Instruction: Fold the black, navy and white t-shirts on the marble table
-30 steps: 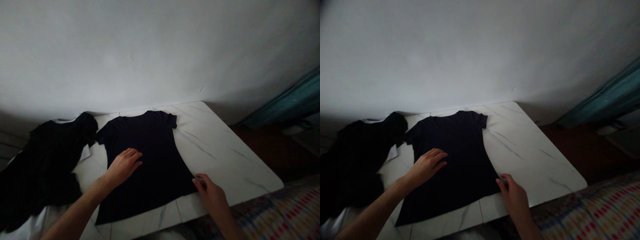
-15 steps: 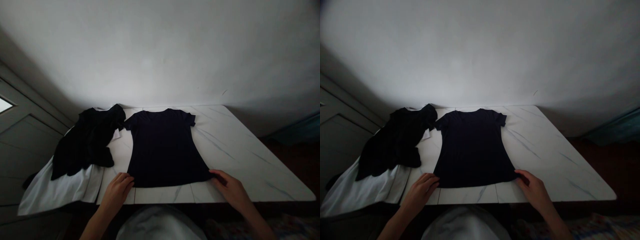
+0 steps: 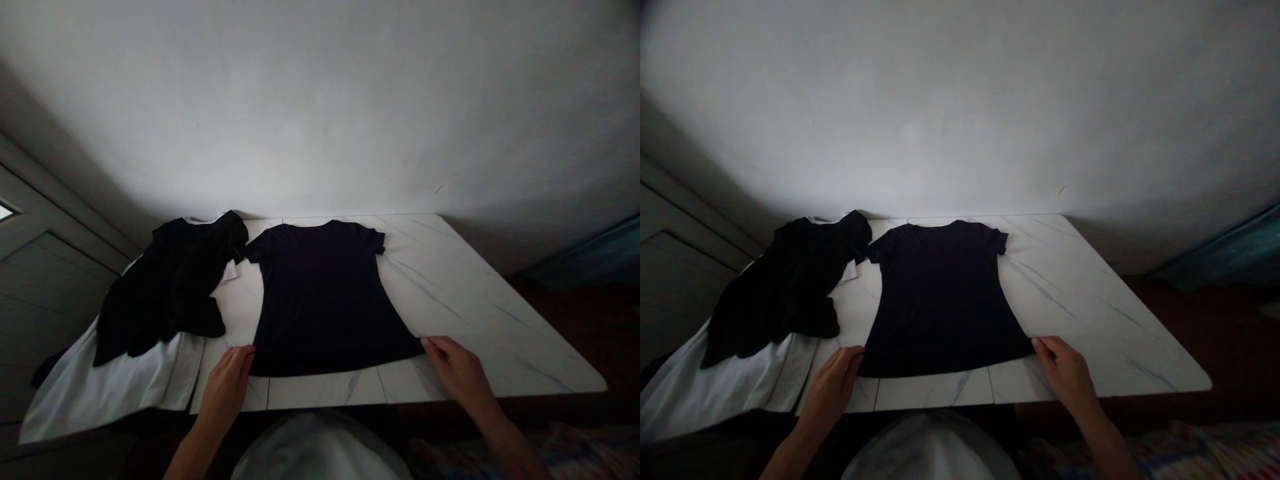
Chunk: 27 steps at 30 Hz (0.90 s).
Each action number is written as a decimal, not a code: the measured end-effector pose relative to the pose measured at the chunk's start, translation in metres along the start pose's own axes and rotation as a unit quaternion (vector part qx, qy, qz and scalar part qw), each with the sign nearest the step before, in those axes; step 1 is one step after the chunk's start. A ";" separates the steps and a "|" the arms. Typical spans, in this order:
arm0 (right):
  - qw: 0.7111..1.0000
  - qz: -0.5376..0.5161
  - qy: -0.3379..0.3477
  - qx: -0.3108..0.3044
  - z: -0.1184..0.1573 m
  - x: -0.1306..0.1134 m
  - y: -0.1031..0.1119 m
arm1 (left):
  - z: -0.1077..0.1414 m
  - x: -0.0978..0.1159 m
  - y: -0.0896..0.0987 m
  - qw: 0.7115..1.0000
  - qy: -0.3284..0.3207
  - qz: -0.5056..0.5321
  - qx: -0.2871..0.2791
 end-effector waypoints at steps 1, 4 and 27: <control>1.000 0.000 0.003 -0.012 0.000 0.002 0.000 | 0.000 0.000 -0.001 1.000 -0.010 -0.005 -0.006; 0.998 0.004 0.035 -0.042 0.001 0.001 0.000 | 0.002 0.002 -0.007 0.998 -0.043 -0.025 -0.036; 0.977 0.122 0.177 0.007 0.029 0.045 0.004 | 0.043 -0.005 0.006 0.999 -0.018 0.007 -0.038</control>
Point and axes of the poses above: each hand's wrist, its own z-axis away from the middle knuckle, its own y-axis out of the back of the hand, x = y × z, the point moved 3 cm from there along -z, towards the middle knuckle, and after that the axes turned 1 degree about y, right-handed, at the moved point
